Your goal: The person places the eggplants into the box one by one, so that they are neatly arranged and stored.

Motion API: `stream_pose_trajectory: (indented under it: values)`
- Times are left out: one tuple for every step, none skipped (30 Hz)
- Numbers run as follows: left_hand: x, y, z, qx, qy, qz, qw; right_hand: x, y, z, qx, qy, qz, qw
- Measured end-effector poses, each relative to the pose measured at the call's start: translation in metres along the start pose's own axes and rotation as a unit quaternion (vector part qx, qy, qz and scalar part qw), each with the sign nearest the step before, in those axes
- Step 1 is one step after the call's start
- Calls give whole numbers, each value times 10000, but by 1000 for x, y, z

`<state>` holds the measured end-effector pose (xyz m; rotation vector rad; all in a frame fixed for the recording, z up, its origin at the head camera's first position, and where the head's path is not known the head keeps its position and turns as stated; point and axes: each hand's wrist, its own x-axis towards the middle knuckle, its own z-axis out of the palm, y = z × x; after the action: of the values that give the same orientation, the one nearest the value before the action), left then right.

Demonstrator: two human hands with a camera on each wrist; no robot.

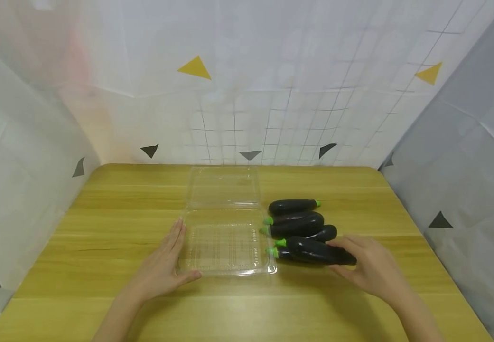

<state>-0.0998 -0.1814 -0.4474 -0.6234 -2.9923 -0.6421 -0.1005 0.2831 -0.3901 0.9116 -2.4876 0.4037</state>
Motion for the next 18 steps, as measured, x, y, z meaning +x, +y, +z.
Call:
stream_pose_trajectory:
  values:
    - [0, 0, 0, -1, 5, -5, 10000, 4, -1, -1, -12, 17, -38, 10000]
    - [0, 0, 0, 0, 6, -6, 10000, 7, -2, -1, -25, 32, -77, 10000]
    - [0, 0, 0, -2, 5, -9, 10000, 11, -3, -1, -26, 48, -115, 9999]
    - [0, 0, 0, -9, -1, -9, 10000, 14, -4, -1, -13, 66, -147, 9999]
    - [0, 0, 0, -13, -7, -16, 10000, 17, -5, -1, 10, 68, -179, 9998]
    - [0, 0, 1, -19, -19, -23, 10000, 19, -6, 0, 32, 68, -205, 9998]
    - [0, 0, 1, -33, -25, -29, 10000, 22, -6, 0, 52, 66, -214, 9997]
    - [0, 0, 1, -43, -35, -39, 10000, 24, -7, 1, 83, 54, -221, 9997]
    - [0, 0, 1, -54, -38, -45, 10000, 26, -7, 2, 98, 56, -223, 9997]
    - [0, 0, 0, -63, -41, -45, 10000, 28, -7, 3, 114, 55, -228, 9997]
    - [0, 0, 0, -75, -38, -51, 10000, 29, -7, 4, 125, 55, -233, 9996]
    - [0, 0, 0, -87, -36, -51, 9999, 31, -7, 4, 129, 62, -227, 9996]
    - [0, 0, 0, -91, -26, -49, 9999, 32, -7, 5, 169, 80, -242, 9995]
    - [0, 0, 0, -97, -19, -49, 9999, 33, -7, 5, 200, 85, -249, 9995]
    - [0, 0, 0, -92, -13, -44, 9999, 34, -8, 6, 223, 90, -259, 9994]
    - [0, 0, 0, -101, -14, -42, 9999, 35, -8, 6, 253, 90, -268, 9993]
    - [0, 0, 0, -104, -26, -48, 9999, 35, -8, 6, 282, 112, -288, 9991]
    - [0, -1, 1, -102, -41, -48, 9999, 36, -8, 5, 312, 134, -309, 9989]
